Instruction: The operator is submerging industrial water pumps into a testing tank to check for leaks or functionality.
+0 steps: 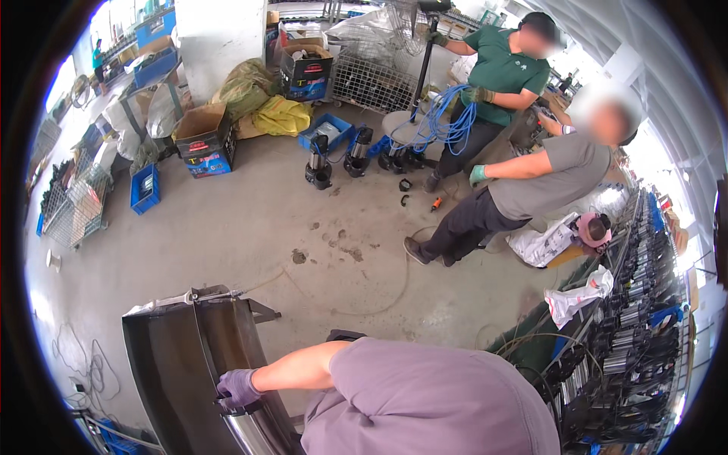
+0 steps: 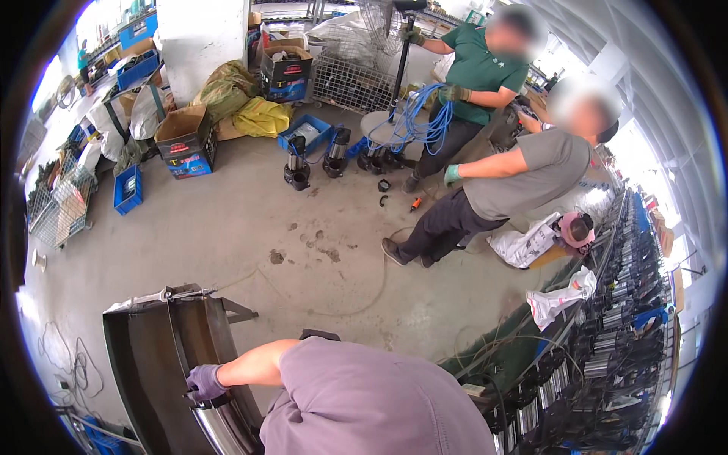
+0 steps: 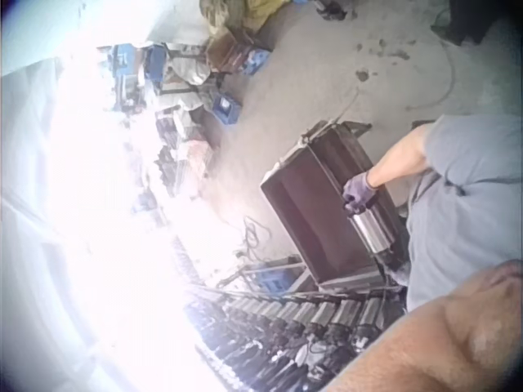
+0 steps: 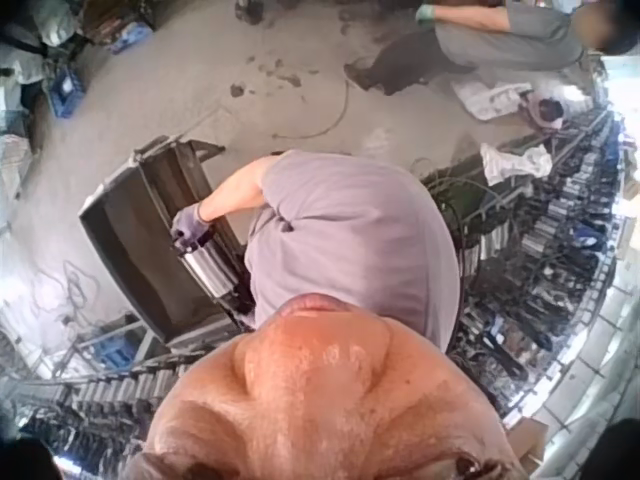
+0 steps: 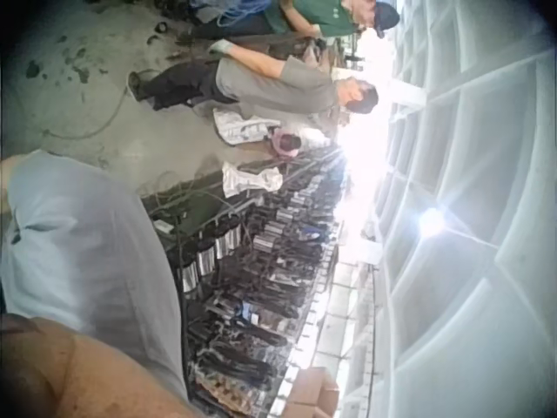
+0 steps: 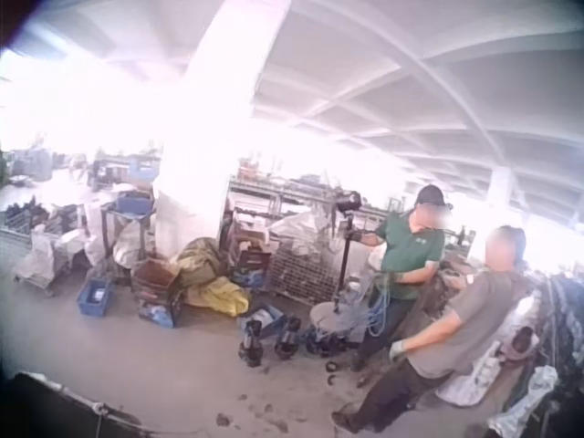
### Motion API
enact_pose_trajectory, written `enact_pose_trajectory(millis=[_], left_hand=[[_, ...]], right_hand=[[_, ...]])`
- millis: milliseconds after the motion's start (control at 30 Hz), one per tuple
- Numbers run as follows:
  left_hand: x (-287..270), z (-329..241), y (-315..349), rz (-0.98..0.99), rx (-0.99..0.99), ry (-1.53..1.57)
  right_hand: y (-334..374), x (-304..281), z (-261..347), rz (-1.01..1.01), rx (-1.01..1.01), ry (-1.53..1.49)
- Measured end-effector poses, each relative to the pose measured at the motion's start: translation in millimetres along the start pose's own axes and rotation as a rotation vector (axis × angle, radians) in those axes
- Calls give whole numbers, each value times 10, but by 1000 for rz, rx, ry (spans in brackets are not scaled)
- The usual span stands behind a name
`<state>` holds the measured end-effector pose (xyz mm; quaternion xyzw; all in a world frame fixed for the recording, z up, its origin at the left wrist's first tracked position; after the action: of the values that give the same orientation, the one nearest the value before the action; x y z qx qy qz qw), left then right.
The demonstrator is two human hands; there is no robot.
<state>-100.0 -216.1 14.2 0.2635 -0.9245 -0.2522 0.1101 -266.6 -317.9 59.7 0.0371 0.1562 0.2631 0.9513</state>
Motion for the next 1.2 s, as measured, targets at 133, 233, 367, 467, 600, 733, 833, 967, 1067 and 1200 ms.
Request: enact_pose_trajectory(millis=[133,233,367,467,600,733,833,967,1067,1200], left_hand=[[-758,260,42,-69,-44,93],[-1616,692,453,-219,-40,208],[-2022,1014,855,-202,37,406],[-1858,951,918,-504,-114,336],[-1573,768,959,-561,-185,213],[-1525,694,876,-555,-174,176],[-1507,630,829,-608,-162,3],[-1459,547,824,-740,-221,37],[-1391,571,778,-689,-85,158],[-1410,634,684,-679,16,21]], right_hand=[[22,-80,-22,-41,-100,149],[-137,-32,-155,116,-151,238],[-212,146,-345,78,-21,-14],[-240,112,-363,168,-109,27],[-245,-7,-286,335,-44,148],[-225,-38,-226,398,-101,422],[-230,6,-228,368,-203,481],[-256,17,-247,343,-304,442],[-315,-80,-257,351,-287,418],[-273,-133,-241,334,-336,401]])
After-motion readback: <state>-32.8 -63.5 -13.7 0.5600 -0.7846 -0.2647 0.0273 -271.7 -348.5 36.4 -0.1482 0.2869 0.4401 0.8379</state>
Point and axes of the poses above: each hand's wrist, its own y-axis away from the middle knuckle, its own x-axis out of the palm, z = x × y, the point moved 2 cm from there along -y, towards the middle knuckle, and after that the axes turned 9 degrees about -y, right-handed, at the moved point
